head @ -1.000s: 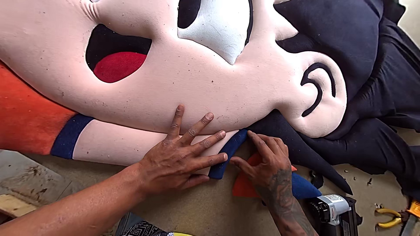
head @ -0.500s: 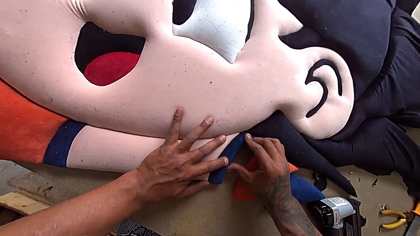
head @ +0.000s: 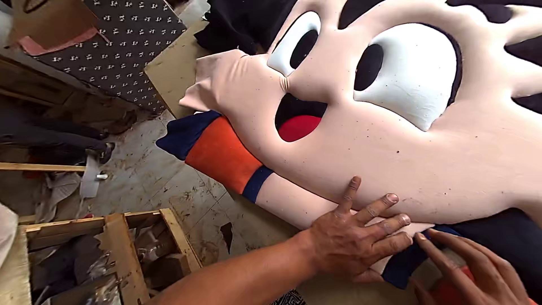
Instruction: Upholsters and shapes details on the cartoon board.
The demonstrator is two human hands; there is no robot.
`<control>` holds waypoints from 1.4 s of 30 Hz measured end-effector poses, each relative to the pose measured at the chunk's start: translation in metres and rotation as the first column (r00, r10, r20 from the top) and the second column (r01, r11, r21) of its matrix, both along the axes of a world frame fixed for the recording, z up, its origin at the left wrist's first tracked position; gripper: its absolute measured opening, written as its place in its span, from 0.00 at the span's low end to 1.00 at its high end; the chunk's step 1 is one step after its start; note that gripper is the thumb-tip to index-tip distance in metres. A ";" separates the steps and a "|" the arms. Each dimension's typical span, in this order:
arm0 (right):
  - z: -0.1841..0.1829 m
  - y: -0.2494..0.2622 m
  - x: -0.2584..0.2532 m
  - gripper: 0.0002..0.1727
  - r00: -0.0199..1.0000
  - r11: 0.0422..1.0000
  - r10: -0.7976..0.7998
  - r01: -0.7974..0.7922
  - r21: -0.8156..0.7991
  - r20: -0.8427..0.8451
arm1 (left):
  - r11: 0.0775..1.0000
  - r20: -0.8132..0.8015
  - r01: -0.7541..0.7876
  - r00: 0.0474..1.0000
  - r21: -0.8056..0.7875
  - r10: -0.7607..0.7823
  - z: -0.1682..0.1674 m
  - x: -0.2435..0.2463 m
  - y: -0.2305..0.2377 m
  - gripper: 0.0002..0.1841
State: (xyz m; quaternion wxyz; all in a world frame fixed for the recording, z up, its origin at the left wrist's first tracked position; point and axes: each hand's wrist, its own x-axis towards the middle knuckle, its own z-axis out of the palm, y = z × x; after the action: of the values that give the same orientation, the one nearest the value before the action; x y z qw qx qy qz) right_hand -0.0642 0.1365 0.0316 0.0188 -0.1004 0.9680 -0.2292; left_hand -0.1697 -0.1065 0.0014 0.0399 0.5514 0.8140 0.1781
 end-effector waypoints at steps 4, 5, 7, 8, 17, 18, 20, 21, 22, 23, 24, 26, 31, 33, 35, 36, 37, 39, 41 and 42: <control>-0.010 -0.037 0.006 0.40 0.995 0.998 -0.050 0.046 -0.054 -0.082 | 0.980 0.035 -0.173 0.985 0.099 0.170 0.014 0.002 -0.044 0.49; -0.015 -0.039 0.010 0.39 0.986 0.994 -0.107 0.104 -0.030 -0.125 | 0.978 0.011 -0.191 0.982 0.084 0.191 0.019 -0.004 -0.065 0.51; -0.024 -0.039 0.020 0.37 0.968 0.984 -0.178 0.181 -0.003 -0.176 | 0.971 -0.059 -0.236 0.970 0.031 0.238 0.023 -0.026 -0.120 0.56; -0.028 -0.039 0.024 0.36 0.961 0.980 -0.194 0.200 0.010 -0.195 | 0.961 -0.077 -0.277 0.958 -0.009 0.276 0.026 -0.036 -0.146 0.58; -0.023 -0.045 0.026 0.35 0.923 0.932 -0.304 0.339 0.129 -0.235 | 0.872 0.020 -0.437 0.892 -0.222 0.452 0.032 -0.062 -0.207 0.54; -0.023 -0.045 0.024 0.38 0.922 0.925 -0.314 0.350 0.144 -0.226 | 0.878 0.024 -0.434 0.894 -0.202 0.447 0.027 -0.063 -0.210 0.54; -0.023 -0.046 0.022 0.44 0.926 0.922 -0.326 0.356 0.153 -0.191 | 0.883 0.031 -0.425 0.898 -0.199 0.439 0.026 -0.065 -0.210 0.54; -0.023 -0.047 0.022 0.48 0.929 0.922 -0.325 0.353 0.158 -0.177 | 0.881 0.030 -0.426 0.897 -0.204 0.440 0.028 -0.064 -0.206 0.53; -0.025 -0.048 0.022 0.50 0.930 0.922 -0.324 0.352 0.162 -0.172 | 0.877 0.030 -0.429 0.895 -0.215 0.445 0.034 -0.062 -0.199 0.51; -0.027 -0.049 0.021 0.50 0.927 0.920 -0.330 0.358 0.161 -0.175 | 0.873 0.041 -0.438 0.889 -0.216 0.456 0.042 -0.058 -0.187 0.47; -0.028 -0.050 0.022 0.49 0.923 0.917 -0.340 0.368 0.155 -0.181 | 0.869 0.045 -0.444 0.885 -0.220 0.463 0.047 -0.057 -0.179 0.45; -0.030 -0.052 0.021 0.47 0.917 0.914 -0.350 0.379 0.145 -0.191 | 0.867 0.051 -0.450 0.881 -0.214 0.470 0.047 -0.056 -0.178 0.44; -0.031 -0.055 0.019 0.46 0.915 0.908 -0.356 0.386 0.162 -0.190 | 0.889 0.121 -0.385 0.898 -0.247 0.423 0.037 -0.068 -0.208 0.52; -0.032 -0.056 0.018 0.46 0.915 0.908 -0.358 0.388 0.161 -0.183 | 0.881 0.104 -0.402 0.894 -0.251 0.437 0.038 -0.069 -0.210 0.51; -0.031 -0.052 0.019 0.45 0.914 0.908 -0.363 0.390 0.152 -0.180 | 0.879 0.048 -0.435 0.891 -0.197 0.452 0.033 -0.065 -0.205 0.50; -0.029 -0.049 0.021 0.45 0.915 0.911 -0.362 0.388 0.143 -0.176 | 0.887 -0.018 -0.442 0.896 -0.135 0.444 0.022 -0.064 -0.209 0.51; -0.027 -0.047 0.021 0.45 0.918 0.917 -0.358 0.380 0.120 -0.171 | 0.892 -0.088 -0.442 0.896 -0.097 0.435 0.013 -0.064 -0.218 0.53; -0.025 -0.047 0.020 0.47 0.934 0.934 -0.330 0.345 0.097 -0.137 | 0.898 -0.160 -0.434 0.893 -0.066 0.420 0.010 -0.067 -0.231 0.54; -0.024 -0.046 0.018 0.50 0.950 0.948 -0.299 0.306 0.084 -0.088 | 0.906 -0.137 -0.420 0.902 -0.055 0.410 0.014 -0.070 -0.237 0.54; -0.024 -0.046 0.017 0.52 0.954 0.951 -0.292 0.298 0.086 -0.074 | 0.912 -0.111 -0.405 0.911 -0.061 0.397 0.017 -0.072 -0.239 0.54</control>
State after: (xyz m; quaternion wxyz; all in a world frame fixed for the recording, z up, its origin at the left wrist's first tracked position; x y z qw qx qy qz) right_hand -0.0474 0.0902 0.0081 -0.0400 0.0395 0.9822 -0.1793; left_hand -0.2420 -0.3456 0.0188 -0.0139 0.3783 0.9175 0.1220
